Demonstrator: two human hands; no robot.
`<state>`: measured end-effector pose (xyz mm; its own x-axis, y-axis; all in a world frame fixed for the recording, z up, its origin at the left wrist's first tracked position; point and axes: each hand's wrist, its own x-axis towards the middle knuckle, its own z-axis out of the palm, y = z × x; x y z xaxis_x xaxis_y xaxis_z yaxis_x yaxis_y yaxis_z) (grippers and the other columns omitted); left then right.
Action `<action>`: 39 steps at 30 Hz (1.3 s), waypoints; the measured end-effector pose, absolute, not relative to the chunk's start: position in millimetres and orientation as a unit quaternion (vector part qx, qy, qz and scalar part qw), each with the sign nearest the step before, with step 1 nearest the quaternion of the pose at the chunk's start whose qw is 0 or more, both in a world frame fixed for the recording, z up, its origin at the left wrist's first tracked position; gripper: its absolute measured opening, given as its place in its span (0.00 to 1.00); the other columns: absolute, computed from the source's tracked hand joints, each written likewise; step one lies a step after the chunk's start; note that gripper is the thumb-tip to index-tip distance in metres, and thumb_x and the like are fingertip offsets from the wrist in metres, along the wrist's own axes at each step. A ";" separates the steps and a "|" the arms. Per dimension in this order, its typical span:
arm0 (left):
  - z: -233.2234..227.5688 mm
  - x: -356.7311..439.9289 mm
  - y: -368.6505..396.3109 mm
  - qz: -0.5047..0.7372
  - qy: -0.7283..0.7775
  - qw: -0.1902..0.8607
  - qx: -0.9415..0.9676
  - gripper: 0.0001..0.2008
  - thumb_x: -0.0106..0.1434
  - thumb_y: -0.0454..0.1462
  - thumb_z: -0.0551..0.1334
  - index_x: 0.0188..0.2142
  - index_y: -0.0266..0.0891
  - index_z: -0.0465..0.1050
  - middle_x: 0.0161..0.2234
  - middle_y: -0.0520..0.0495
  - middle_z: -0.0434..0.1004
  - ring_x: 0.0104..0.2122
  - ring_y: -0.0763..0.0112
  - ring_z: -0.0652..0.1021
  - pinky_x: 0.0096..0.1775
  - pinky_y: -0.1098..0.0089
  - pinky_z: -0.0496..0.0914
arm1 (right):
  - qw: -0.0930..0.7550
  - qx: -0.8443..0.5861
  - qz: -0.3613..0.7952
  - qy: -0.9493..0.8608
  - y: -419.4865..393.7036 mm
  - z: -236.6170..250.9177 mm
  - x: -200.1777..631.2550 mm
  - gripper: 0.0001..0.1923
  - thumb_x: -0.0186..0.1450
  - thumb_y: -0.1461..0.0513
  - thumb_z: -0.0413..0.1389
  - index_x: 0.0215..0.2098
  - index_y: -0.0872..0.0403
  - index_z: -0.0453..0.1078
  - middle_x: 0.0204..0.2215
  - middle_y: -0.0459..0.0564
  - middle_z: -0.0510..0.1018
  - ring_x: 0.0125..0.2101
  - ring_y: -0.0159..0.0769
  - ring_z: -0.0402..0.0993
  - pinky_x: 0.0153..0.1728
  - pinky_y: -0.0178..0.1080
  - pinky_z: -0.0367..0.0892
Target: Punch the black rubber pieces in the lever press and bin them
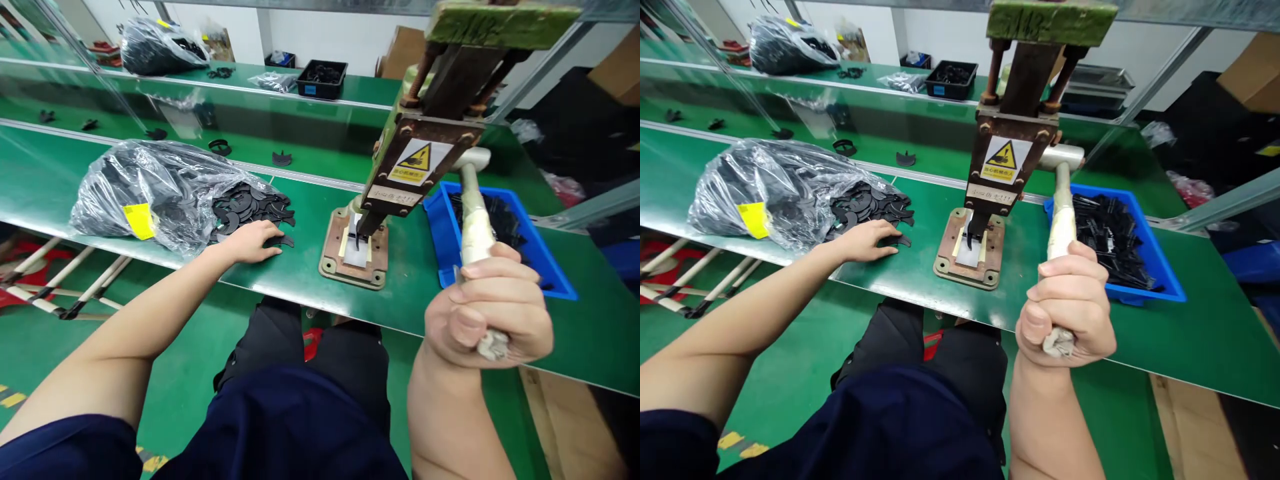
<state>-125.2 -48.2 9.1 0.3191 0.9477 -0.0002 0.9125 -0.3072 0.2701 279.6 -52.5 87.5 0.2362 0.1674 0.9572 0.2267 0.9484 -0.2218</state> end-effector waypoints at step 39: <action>22.9 3.0 17.3 0.300 0.549 0.326 0.709 0.12 0.65 0.46 0.68 0.33 0.40 0.75 0.29 0.51 0.76 0.28 0.68 0.73 0.32 0.69 0.61 | 0.759 -0.133 -0.051 -0.635 -51.3 94.4 273.4 0.26 0.65 0.53 0.63 0.20 0.52 0.53 0.17 0.38 0.64 0.30 0.29 0.74 0.51 0.50 0.75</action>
<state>3.0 17.3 22.9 0.2172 0.9738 0.0676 0.5825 -0.1849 0.7915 273.4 -51.3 94.4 0.1887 0.0915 0.9778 0.2455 0.9596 -0.1372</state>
